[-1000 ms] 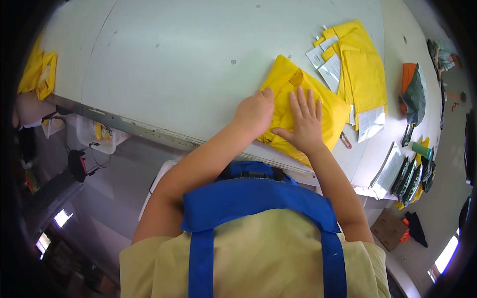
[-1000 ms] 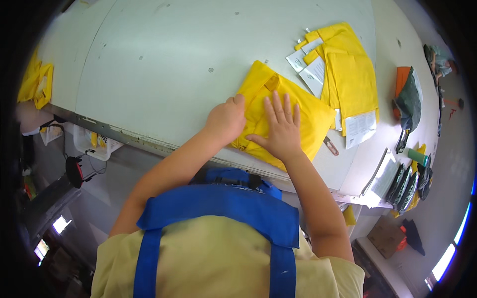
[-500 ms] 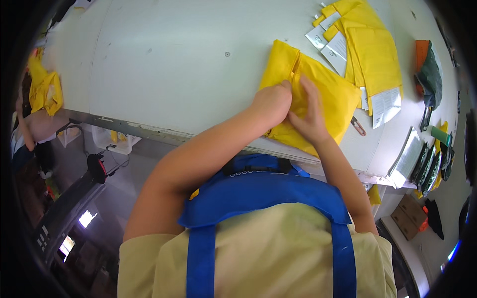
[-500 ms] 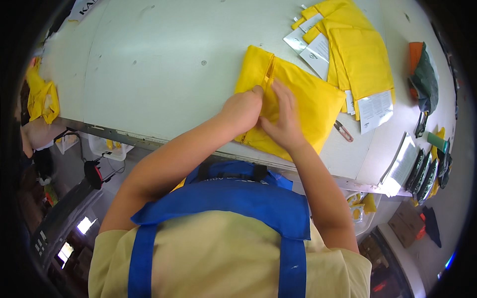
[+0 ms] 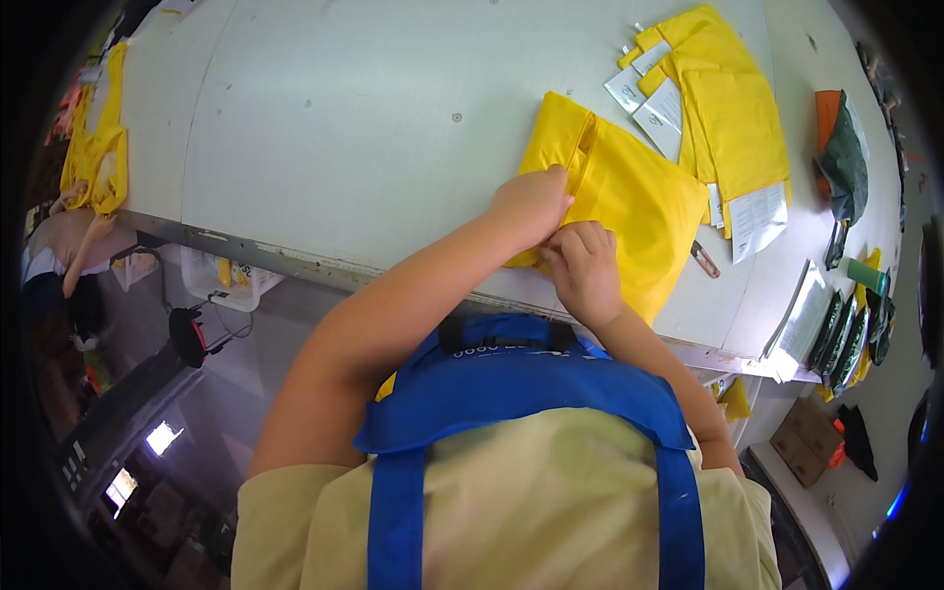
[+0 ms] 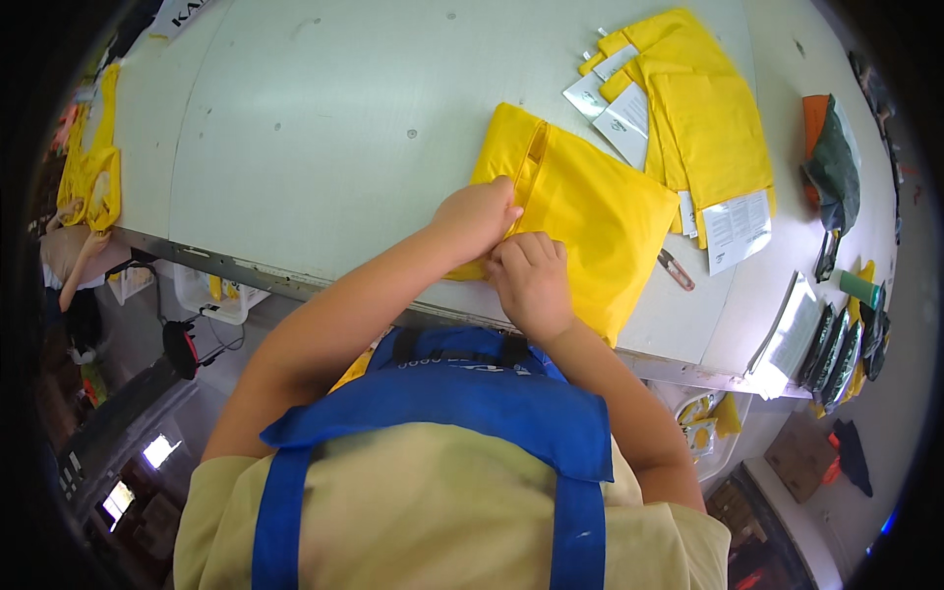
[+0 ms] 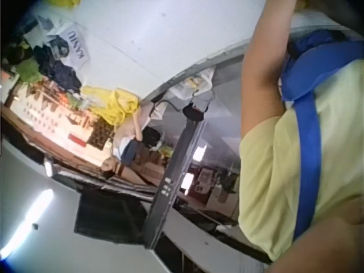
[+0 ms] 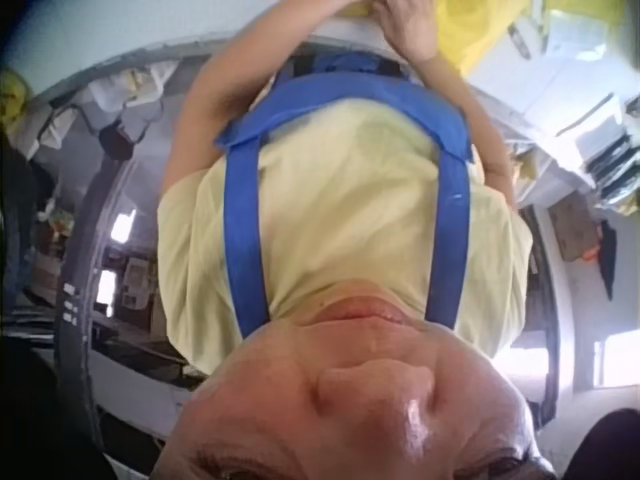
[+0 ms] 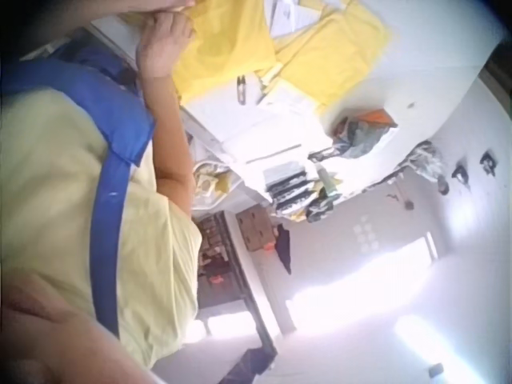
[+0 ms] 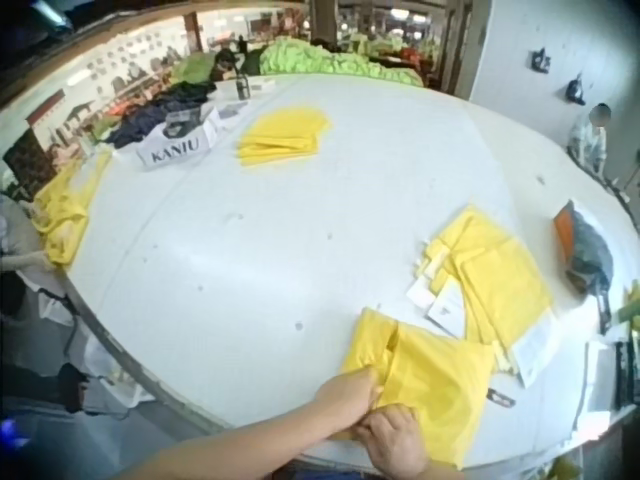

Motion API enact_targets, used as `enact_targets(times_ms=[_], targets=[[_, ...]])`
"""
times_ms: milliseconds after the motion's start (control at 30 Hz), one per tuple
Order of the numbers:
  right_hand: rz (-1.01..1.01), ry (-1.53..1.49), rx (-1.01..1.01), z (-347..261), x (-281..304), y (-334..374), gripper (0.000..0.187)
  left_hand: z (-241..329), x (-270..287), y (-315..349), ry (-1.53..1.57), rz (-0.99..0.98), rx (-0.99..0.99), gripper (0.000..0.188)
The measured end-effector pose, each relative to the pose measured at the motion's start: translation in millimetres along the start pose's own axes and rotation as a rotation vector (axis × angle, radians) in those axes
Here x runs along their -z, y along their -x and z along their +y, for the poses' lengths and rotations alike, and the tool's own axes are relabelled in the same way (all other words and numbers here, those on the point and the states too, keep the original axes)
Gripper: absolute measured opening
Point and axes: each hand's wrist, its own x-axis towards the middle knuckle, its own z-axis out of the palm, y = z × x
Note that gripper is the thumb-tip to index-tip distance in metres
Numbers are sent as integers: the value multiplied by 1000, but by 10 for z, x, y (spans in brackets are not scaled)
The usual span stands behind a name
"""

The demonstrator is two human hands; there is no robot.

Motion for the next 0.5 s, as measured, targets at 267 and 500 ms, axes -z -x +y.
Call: enact_targets(times_ms=[267, 500], targets=[[-8, -39, -95, 143, -89, -225, 9, -324, -251, 860, -210, 208, -319, 71], [122, 226, -177, 464, -90, -545, 7, -466, -360, 826, -518, 153, -338, 71]])
